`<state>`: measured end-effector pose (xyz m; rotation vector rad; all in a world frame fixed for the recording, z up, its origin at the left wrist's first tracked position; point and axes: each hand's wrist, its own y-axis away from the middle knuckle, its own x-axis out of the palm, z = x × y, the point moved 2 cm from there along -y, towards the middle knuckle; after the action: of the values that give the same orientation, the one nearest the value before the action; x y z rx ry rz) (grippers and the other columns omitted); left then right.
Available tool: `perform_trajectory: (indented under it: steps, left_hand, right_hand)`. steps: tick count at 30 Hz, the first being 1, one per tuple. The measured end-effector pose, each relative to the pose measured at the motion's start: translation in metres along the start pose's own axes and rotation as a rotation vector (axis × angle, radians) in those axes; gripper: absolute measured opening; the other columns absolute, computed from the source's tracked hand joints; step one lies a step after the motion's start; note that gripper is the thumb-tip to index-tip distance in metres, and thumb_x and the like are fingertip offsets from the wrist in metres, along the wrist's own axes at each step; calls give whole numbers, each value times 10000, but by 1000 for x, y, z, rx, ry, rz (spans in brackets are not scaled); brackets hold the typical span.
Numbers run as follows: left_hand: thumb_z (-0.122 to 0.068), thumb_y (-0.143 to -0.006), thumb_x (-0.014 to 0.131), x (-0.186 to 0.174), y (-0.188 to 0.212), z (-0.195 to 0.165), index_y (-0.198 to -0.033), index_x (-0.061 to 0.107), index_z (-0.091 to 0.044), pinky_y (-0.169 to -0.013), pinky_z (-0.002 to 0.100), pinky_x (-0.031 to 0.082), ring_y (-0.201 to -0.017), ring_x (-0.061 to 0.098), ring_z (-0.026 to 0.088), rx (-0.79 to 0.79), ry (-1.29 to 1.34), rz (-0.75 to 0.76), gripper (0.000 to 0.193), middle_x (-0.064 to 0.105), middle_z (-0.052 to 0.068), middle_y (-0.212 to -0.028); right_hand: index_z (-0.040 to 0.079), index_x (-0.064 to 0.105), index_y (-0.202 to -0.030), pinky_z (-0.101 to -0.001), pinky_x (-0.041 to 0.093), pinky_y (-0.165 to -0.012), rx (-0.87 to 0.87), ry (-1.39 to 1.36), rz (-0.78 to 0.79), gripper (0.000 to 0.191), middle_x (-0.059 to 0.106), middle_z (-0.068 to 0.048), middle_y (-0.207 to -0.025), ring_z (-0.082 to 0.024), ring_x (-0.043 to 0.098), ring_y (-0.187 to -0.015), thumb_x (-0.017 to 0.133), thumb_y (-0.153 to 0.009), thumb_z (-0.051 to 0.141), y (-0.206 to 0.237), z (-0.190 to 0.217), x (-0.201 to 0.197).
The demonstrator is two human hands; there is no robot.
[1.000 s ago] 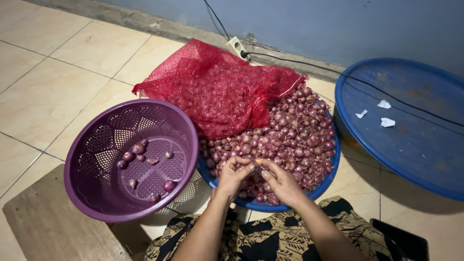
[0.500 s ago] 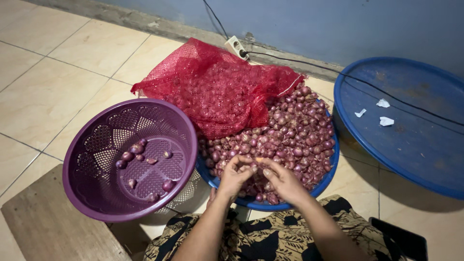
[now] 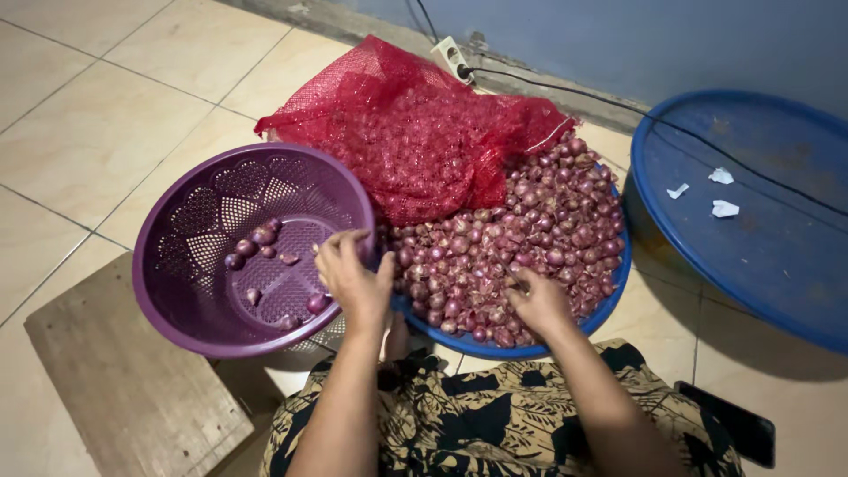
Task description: The person sits on the floor peeling shallots from a large blue tray, using a small knife to trim and remove the outer skins by hand. Peeled shallots are placed into a purple perforated basket and discarded skins collect in a green basin beside them.
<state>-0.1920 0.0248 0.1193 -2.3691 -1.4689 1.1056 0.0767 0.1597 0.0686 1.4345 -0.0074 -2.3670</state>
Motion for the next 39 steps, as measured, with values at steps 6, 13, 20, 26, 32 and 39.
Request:
perform_trajectory:
  steps: [6,13,20,26,32,39]
  left_hand:
    - [-132,-760,840,64,42,-19,-975,690,-87,-1033,494,383,-1223,488,348,149,233,295,267,596,147,-1216]
    - [-212,-747,821,122,67,21,-1066,715,-66,-937,504,433,-1101,574,360,83,74,517,367,659,131,-1066]
    - [-255,-889,765,152,99,2,-1248,624,-106,-918,377,544,-1049,683,212,-225,763,902,414,716,71,-1120]
    - [-188,-992,644,168,109,8,-1191,644,-56,-735,323,549,-813,661,185,-587,901,1003,239,701,83,-943]
    - [-217,-964,688,168,85,23,-1133,651,-46,-753,324,535,-822,663,155,-263,671,682,243,725,69,-914]
    - [-222,-976,677,170,80,29,-1132,650,-29,-790,328,531,-859,663,156,-248,703,605,250,738,71,-948]
  right_hand:
    - [158,691,-1126,-471,575,-767,-98,253,-99,363,709,-60,-1064,-285,714,-923,750,-891,429,11,41,9]
    - [162,703,-1210,-421,601,-744,148,-40,-94,296,759,-89,-1019,-259,753,-823,684,-958,316,-16,13,-2]
    - [189,688,-1346,-391,579,-753,155,-952,150,426,733,-147,-1106,-243,683,-886,613,-945,312,-21,14,-5]
    - [217,688,-1359,-384,602,-929,-25,-46,-156,398,689,-69,-1289,-266,727,-1054,650,-966,268,-45,37,-51]
    - [150,688,-1228,-396,574,-974,-436,263,-319,321,658,-110,-1333,-301,648,-1194,731,-912,179,-43,53,-17]
    - [178,746,-1142,-416,579,-939,-406,119,-170,207,681,-79,-1203,-292,690,-1102,734,-936,179,-37,46,-29]
